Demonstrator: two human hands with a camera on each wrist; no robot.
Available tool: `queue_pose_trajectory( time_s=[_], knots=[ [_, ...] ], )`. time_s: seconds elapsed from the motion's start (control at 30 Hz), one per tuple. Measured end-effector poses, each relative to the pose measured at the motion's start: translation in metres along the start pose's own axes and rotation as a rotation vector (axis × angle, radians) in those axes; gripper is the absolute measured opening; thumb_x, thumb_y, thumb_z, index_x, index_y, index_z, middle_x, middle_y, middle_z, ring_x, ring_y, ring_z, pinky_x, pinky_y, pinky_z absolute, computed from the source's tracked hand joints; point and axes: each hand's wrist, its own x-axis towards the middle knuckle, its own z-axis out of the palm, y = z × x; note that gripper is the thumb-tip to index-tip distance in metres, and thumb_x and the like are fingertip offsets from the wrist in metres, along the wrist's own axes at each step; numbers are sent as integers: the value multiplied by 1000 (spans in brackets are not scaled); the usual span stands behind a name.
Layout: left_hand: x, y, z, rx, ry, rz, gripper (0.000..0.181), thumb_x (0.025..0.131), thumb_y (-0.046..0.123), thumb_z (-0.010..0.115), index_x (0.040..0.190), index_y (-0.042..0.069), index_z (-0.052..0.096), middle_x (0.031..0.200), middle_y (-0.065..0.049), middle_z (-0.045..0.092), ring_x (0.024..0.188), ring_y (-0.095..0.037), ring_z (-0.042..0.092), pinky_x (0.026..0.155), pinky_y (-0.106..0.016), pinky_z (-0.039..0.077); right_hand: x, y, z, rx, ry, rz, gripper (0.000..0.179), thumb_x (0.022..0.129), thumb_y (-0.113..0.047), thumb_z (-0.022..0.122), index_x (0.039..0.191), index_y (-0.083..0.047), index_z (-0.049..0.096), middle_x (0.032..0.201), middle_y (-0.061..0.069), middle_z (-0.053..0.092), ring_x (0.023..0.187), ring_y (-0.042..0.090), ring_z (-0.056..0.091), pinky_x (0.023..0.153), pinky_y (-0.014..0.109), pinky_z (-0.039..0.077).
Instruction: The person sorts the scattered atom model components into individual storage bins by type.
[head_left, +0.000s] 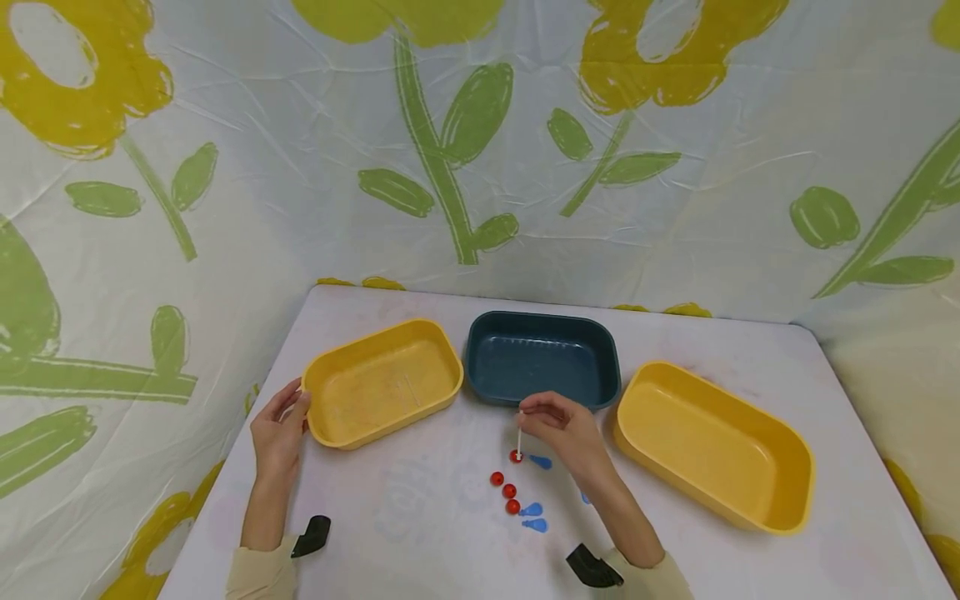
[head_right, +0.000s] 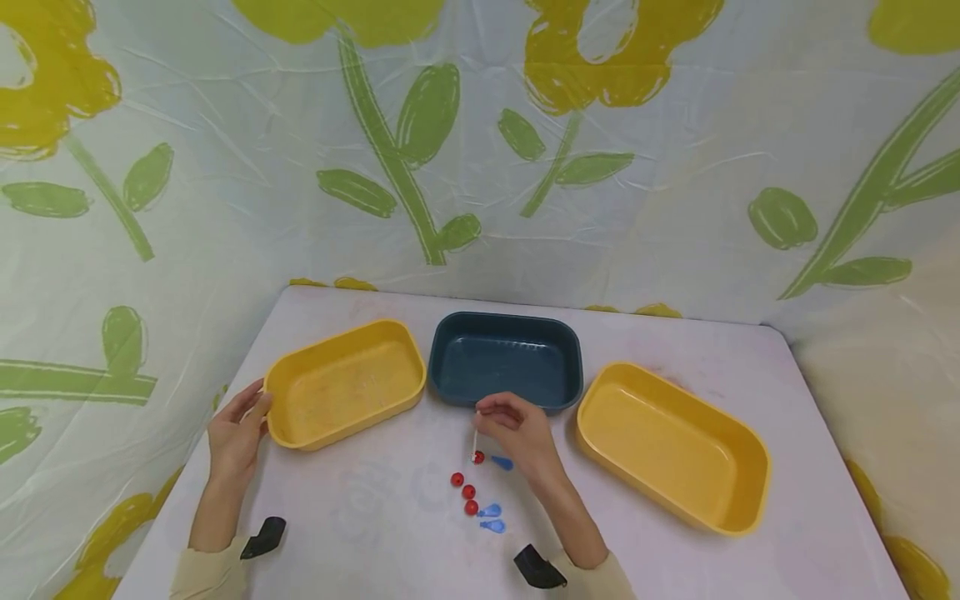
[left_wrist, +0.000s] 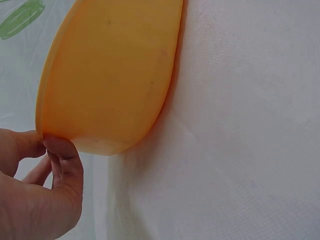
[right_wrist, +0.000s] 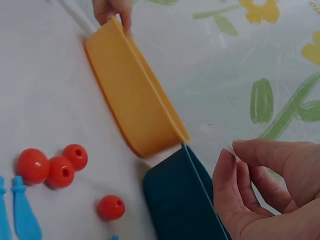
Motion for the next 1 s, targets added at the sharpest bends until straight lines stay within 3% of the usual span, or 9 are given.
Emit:
queue_pose_trajectory(
  time_s=[0.17, 0.6, 1.0],
  knots=[
    [0, 1, 0, -10, 0, 8, 44, 100, 24, 68, 142, 12, 62, 119, 2, 55, 92, -8, 59, 70, -12, 52, 10, -6, 8, -8, 1, -20, 36, 94, -21, 78, 122, -1, 66, 113, 12, 71, 102, 24, 69, 92, 22, 55],
    [1, 0, -1, -16, -5, 9, 43, 101, 22, 68, 142, 11, 62, 119, 1, 55, 89, -5, 58, 67, -12, 51, 36, -31, 38, 54, -19, -116, 28, 93, -11, 78, 116, 1, 68, 108, 16, 71, 93, 20, 70, 88, 24, 57],
    [-1, 2, 1, 1, -5, 0, 44, 101, 23, 67, 143, 12, 61, 121, 2, 55, 94, -7, 58, 71, -12, 52, 57, -40, 66, 58, -43, -148, 29, 92, -6, 77, 117, 5, 67, 106, 13, 71, 89, 15, 70, 85, 21, 56]
  ],
)
